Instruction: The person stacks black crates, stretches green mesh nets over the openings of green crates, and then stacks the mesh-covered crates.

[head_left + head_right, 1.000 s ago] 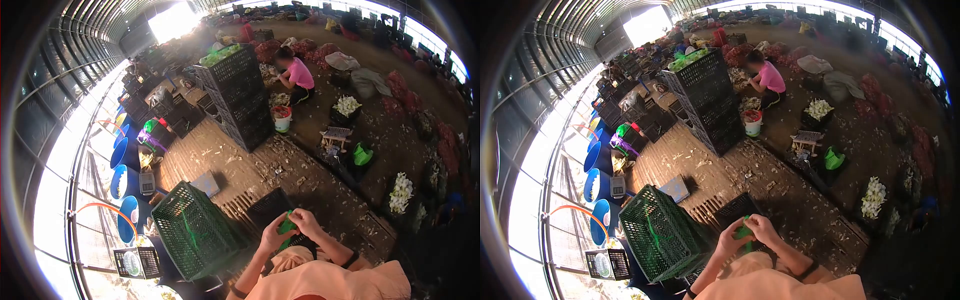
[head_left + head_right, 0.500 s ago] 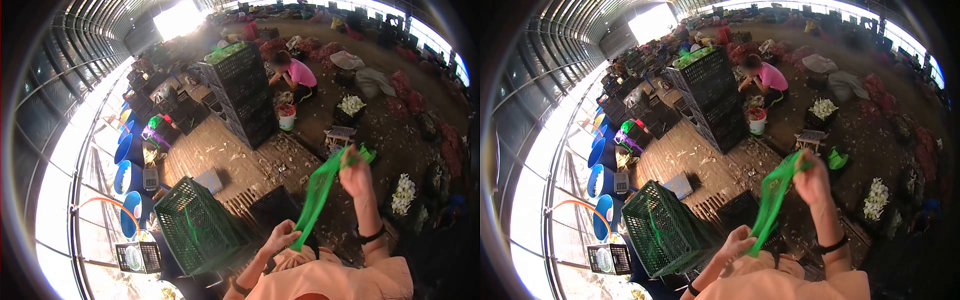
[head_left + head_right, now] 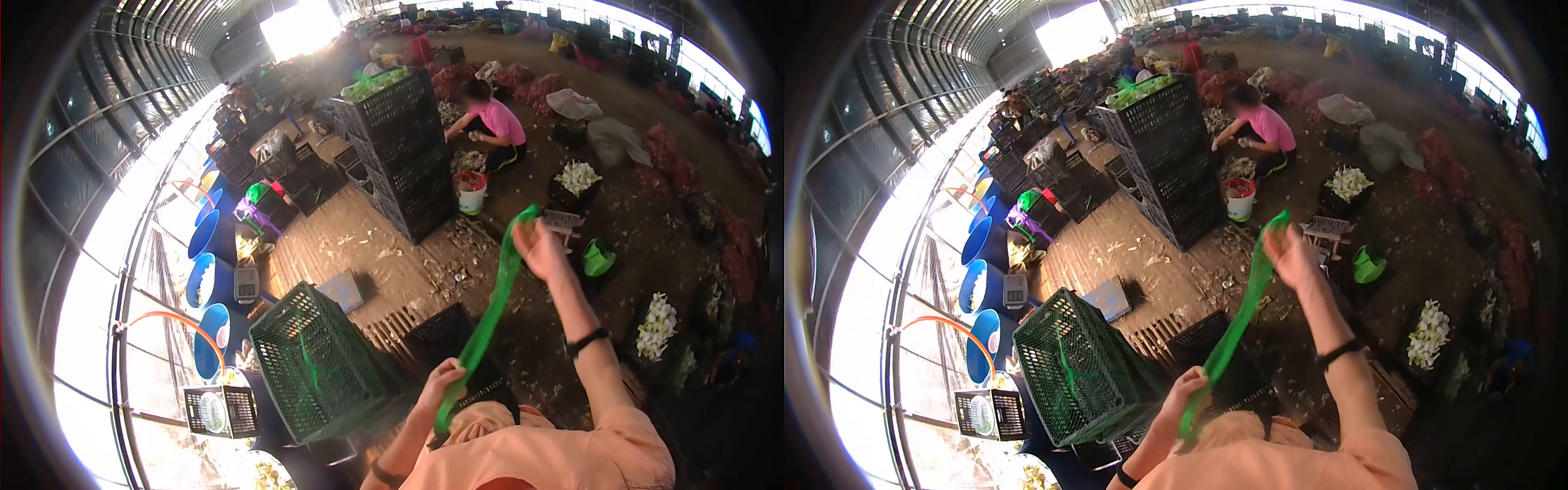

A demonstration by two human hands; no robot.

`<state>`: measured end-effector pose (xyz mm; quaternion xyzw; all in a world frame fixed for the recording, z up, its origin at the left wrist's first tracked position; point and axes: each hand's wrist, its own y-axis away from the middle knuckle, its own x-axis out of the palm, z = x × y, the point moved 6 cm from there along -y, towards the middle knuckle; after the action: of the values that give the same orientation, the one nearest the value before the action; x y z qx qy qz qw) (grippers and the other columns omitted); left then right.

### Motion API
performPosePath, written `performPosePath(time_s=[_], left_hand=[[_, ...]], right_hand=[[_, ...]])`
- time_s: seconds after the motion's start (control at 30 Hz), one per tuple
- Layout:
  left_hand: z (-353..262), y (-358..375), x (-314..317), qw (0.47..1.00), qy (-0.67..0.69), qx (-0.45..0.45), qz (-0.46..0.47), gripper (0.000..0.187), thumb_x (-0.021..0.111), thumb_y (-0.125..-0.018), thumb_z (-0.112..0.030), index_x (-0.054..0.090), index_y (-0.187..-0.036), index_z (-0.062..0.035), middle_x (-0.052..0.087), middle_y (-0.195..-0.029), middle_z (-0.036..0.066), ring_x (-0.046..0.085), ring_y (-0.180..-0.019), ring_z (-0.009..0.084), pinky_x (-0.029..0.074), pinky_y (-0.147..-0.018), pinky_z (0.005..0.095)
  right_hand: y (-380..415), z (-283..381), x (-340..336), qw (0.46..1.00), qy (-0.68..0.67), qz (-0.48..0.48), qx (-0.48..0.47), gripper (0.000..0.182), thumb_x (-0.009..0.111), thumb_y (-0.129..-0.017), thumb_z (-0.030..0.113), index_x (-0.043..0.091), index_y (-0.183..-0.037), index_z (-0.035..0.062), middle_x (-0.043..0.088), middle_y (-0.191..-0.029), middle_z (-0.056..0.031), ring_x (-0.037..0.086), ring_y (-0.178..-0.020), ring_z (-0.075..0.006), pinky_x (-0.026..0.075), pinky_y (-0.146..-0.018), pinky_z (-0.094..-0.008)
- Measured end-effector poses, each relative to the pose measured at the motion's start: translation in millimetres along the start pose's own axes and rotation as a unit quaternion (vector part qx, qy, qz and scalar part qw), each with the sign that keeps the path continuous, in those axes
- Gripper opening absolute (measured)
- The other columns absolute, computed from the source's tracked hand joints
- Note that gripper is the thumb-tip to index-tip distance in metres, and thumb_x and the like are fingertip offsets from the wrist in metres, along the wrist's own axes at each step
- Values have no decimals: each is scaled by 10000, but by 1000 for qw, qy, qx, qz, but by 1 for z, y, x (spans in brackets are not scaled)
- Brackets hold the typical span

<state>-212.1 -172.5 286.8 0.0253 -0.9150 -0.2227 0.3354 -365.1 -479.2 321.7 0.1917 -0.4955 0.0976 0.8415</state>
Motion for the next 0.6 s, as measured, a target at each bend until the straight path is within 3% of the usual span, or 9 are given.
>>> performPosePath(time_s=[0.07,0.1,0.17,0.2,0.3,0.4,0.53,0.57,0.6], left_hand=[[5,-12,-31,991,33,23,-130,81,550,-862,-127,487,-900,-94,511,-685,24,515,-550,130,408,-471,217],[11,-21,-39,991,34,26,-129,81,550,-862,-127,487,-900,-94,511,-685,24,515,-550,130,408,-471,217],[13,-32,-60,952,50,156,-258,121,588,-854,-110,494,-916,-63,547,-743,23,535,-604,97,443,-525,217],[16,-36,-56,952,54,155,-259,121,588,-854,-110,494,-916,-63,547,-743,23,535,-604,97,443,-525,217],[20,-44,-48,929,-104,185,-304,196,589,-851,-95,455,-970,-14,583,-805,63,557,-653,102,458,-548,230],[11,-42,-33,918,-185,171,-306,186,556,-870,-83,425,-966,8,616,-833,110,552,-566,109,448,-474,243],[-4,-39,-33,909,-196,210,-301,143,518,-885,-61,411,-954,4,641,-861,134,544,-501,116,422,-401,248],[-3,-40,-37,898,-229,231,-296,133,506,-889,-55,405,-953,3,647,-878,138,550,-502,119,418,-398,245],[-3,-41,-41,885,-262,250,-292,123,494,-893,-50,400,-951,3,654,-896,143,557,-503,123,414,-396,242]], right_hand=[[51,-55,-9,973,215,2,84,306,487,-908,385,544,-953,88,585,-804,-45,583,-714,-161,506,-634,-298],[90,-79,-10,937,318,1,148,324,506,-891,421,543,-929,101,566,-769,-24,563,-671,-150,489,-609,-276],[146,-128,-39,861,454,44,226,377,501,-888,439,528,-981,75,590,-924,-73,573,-877,-177,487,-723,-347],[172,-145,-45,853,438,4,285,420,520,-875,449,521,-1035,61,575,-975,-85,551,-961,-187,478,-762,-379],[207,-177,-60,859,381,45,339,360,543,-882,360,530,-1045,39,588,-916,-82,586,-884,-187,494,-724,-345],[198,-171,-72,876,414,37,247,123,528,-874,117,579,-919,14,586,-710,-58,576,-592,-135,453,-521,-251],[185,-129,-70,794,594,20,126,150,527,-872,129,594,-879,-5,569,-624,-44,559,-578,-115,439,-514,-271],[175,-122,-84,733,678,54,20,156,527,-873,131,595,-874,-9,575,-622,-59,559,-567,-126,437,-516,-267],[172,-112,-87,721,691,54,-16,167,566,-836,142,587,-857,-22,602,-632,-111,597,-570,-175,438,-517,-310]])
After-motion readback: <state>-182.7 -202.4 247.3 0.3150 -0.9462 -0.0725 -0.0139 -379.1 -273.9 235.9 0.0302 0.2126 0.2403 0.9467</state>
